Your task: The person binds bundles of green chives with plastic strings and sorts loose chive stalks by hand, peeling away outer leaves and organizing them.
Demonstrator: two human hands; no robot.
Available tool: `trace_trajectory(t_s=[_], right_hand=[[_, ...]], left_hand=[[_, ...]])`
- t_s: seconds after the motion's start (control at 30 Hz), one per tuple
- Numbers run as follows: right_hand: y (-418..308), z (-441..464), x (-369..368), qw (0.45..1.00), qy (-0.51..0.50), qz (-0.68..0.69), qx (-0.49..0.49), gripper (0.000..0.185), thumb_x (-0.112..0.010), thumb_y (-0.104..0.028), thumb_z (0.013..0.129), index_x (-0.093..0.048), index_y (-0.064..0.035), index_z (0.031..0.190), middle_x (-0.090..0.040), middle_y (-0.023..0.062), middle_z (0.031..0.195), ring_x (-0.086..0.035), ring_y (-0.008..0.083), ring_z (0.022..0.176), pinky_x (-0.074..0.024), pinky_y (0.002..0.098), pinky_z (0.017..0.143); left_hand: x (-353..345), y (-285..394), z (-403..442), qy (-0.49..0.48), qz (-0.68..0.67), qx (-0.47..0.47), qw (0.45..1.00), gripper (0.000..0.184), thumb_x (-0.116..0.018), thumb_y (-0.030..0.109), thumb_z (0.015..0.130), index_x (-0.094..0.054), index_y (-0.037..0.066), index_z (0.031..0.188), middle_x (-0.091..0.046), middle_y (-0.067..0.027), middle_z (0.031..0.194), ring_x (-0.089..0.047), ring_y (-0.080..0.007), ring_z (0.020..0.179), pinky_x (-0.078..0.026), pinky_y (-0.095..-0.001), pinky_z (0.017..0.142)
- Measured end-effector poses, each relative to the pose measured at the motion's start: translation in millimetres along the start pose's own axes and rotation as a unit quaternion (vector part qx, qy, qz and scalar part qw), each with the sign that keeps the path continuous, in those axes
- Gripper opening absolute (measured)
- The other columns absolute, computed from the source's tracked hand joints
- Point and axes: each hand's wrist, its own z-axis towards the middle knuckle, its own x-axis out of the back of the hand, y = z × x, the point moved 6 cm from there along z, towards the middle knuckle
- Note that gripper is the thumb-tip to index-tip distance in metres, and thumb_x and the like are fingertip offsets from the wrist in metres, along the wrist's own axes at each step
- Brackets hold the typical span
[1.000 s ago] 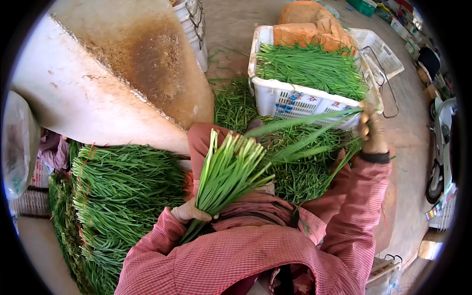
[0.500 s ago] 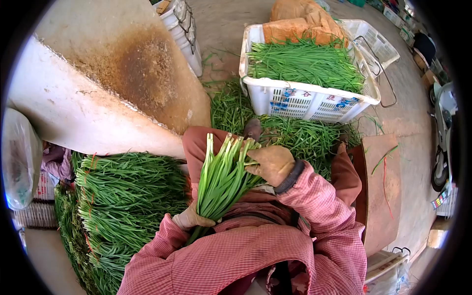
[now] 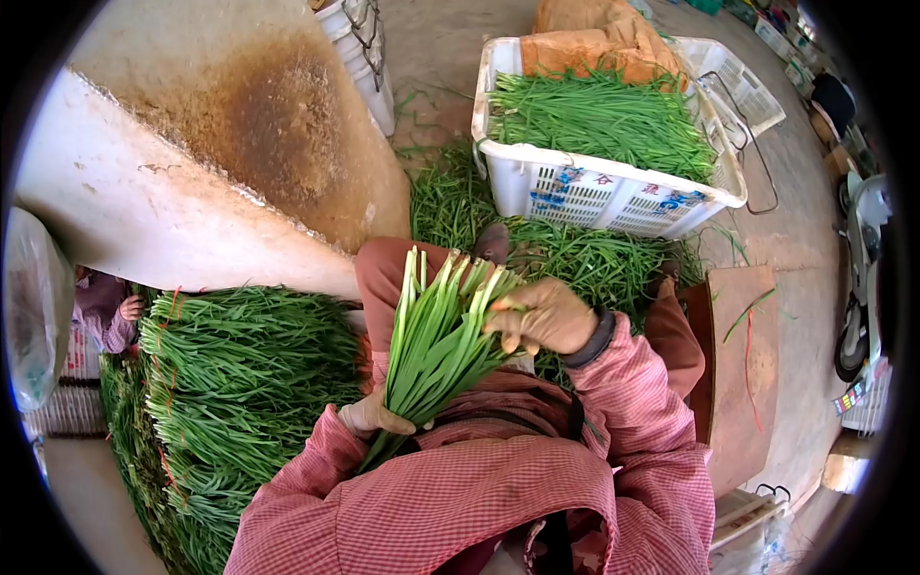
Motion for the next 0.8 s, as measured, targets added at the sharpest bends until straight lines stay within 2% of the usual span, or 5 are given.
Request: trace_trajectory(t_s=[0.17,0.3,0.47,0.57,0.8], right_hand=[[-21.4,-23.4,82.2,0.969,0.145,0.138,0.147,0.014,-0.057,-0.016,0.082,-0.061,-0.0033,0.085,-0.063,0.0051,0.073,-0.056,0.0088,0.054,-0.0447,0.0178,0.043],[7.4,-90.4,208.1,0.812,0.567,-0.065,0.121,0.03,-0.059,-0.012,0.079,-0.052,0.0007,0.106,-0.061,0.0048,0.073,-0.05,0.0087,0.049,-0.0444,0.0213,0.048],[73.1,-33.9,124.6,0.942,0.254,0.167,0.145,0.079,-0.067,-0.03,0.073,-0.021,-0.0004,0.13,-0.047,0.0163,0.114,-0.055,0.019,0.085,-0.0434,0.0203,0.046],[23.8,-10.1,49.3,0.973,0.078,0.197,0.092,0.117,-0.056,-0.077,0.05,-0.019,-0.0022,0.132,-0.038,0.0182,0.127,-0.044,0.0254,0.112,-0.0365,0.0171,0.048],[-18.0,13.2,25.8,0.89,0.125,0.401,0.177,0.051,-0.068,-0.035,0.071,-0.051,-0.0066,0.109,-0.059,0.0022,0.095,-0.056,0.0129,0.08,-0.0446,0.0257,0.075]], left_hand=[[2.4,-0.3,-6.2,-0.028,-0.029,-0.002,0.999,0.062,-0.07,0.006,0.06,-0.044,0.002,0.116,-0.056,-0.0096,0.091,-0.053,-0.0186,0.078,-0.043,-0.0296,0.07],[14.7,3.2,-18.9,0.007,-0.08,-0.007,0.997,0.059,-0.071,0.01,0.061,-0.046,0.002,0.113,-0.058,-0.0088,0.087,-0.055,-0.0177,0.073,-0.045,-0.027,0.06],[18.4,45.2,6.2,-0.029,-0.089,-0.098,0.991,0.062,-0.074,0.022,0.059,-0.047,0.002,0.111,-0.055,-0.0071,0.077,-0.052,-0.0178,0.061,-0.042,-0.0265,0.049],[-3.2,71.3,30.8,-0.074,-0.046,-0.098,0.991,0.054,-0.072,0.023,0.059,-0.051,-0.001,0.103,-0.055,-0.0094,0.074,-0.052,-0.0191,0.057,-0.04,-0.0265,0.049],[-26.1,71.0,61.3,-0.025,0.141,-0.068,0.987,0.071,-0.073,0.007,0.062,-0.037,0.002,0.124,-0.051,-0.0083,0.112,-0.048,-0.0188,0.103,-0.038,-0.0316,0.088]])
